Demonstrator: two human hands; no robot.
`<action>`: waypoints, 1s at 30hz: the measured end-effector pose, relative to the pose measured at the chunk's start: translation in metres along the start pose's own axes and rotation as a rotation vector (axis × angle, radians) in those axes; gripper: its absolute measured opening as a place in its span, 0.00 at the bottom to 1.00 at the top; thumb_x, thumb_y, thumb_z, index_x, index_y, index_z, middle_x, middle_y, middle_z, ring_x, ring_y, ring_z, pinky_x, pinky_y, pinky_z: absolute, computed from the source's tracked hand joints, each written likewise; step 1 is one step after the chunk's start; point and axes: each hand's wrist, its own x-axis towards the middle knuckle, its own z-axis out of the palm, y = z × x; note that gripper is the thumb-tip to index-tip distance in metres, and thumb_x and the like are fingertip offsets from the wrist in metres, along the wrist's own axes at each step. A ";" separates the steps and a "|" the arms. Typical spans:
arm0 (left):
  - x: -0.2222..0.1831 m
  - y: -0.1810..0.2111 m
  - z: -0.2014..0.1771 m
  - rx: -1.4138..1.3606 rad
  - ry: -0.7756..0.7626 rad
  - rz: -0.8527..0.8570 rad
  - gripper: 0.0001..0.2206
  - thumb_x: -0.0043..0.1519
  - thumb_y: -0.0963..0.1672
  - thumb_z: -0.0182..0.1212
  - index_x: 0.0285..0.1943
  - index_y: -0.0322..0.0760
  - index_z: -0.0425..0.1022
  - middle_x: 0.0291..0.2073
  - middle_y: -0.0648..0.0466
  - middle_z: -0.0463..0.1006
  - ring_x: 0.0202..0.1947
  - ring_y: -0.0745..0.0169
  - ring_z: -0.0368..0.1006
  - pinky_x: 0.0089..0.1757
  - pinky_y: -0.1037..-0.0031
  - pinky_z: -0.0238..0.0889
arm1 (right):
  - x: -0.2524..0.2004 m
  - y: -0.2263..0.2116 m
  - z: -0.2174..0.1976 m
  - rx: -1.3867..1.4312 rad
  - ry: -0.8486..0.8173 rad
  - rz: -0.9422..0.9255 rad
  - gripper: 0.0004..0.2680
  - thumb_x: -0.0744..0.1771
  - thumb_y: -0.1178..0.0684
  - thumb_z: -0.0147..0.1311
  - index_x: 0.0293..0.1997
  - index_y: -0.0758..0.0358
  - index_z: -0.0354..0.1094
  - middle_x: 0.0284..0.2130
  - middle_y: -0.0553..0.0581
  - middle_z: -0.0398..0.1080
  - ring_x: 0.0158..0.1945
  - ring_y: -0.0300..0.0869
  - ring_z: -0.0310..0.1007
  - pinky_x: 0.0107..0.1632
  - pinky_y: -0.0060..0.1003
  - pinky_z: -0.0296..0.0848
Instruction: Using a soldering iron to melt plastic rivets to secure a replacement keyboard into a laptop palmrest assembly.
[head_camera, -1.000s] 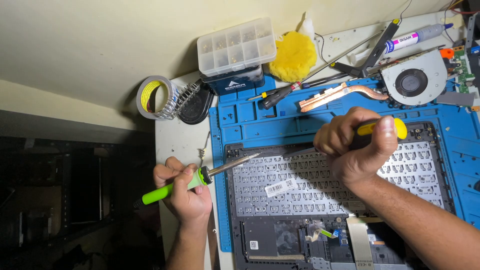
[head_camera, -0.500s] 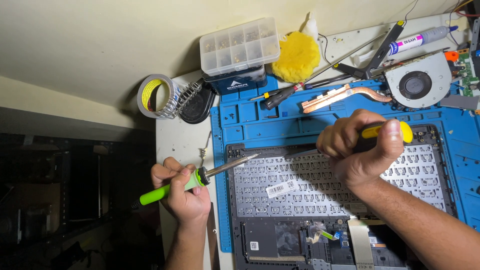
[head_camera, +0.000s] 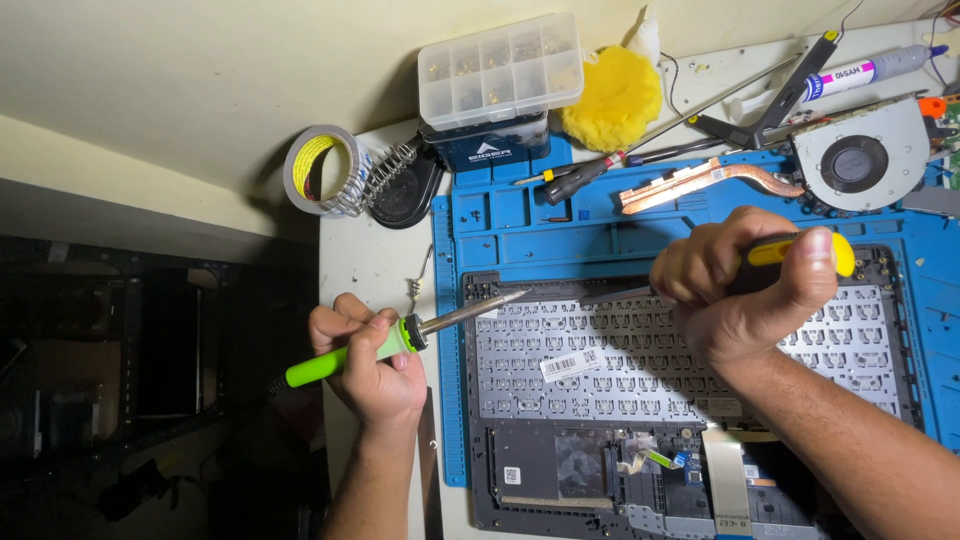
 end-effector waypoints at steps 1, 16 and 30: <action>0.000 0.000 0.000 -0.001 0.001 0.000 0.11 0.49 0.36 0.51 0.27 0.45 0.54 0.23 0.59 0.50 0.23 0.72 0.52 0.28 0.88 0.55 | 0.000 -0.001 0.000 -0.001 -0.001 0.000 0.24 0.62 0.25 0.49 0.18 0.54 0.46 0.10 0.47 0.37 0.12 0.37 0.32 0.18 0.35 0.40; 0.001 0.000 0.004 -0.077 -0.059 -0.002 0.12 0.51 0.35 0.51 0.28 0.45 0.55 0.24 0.59 0.52 0.18 0.73 0.48 0.20 0.86 0.43 | 0.001 -0.005 0.011 -0.052 0.065 0.044 0.25 0.59 0.20 0.48 0.18 0.51 0.44 0.10 0.45 0.37 0.12 0.35 0.31 0.17 0.34 0.37; 0.007 0.003 0.007 -0.189 -0.086 -0.016 0.12 0.51 0.35 0.51 0.28 0.44 0.55 0.23 0.59 0.53 0.13 0.72 0.43 0.18 0.82 0.39 | -0.013 -0.043 -0.015 -0.166 -0.299 -0.266 0.24 0.67 0.18 0.55 0.31 0.42 0.48 0.16 0.37 0.43 0.16 0.28 0.40 0.20 0.29 0.45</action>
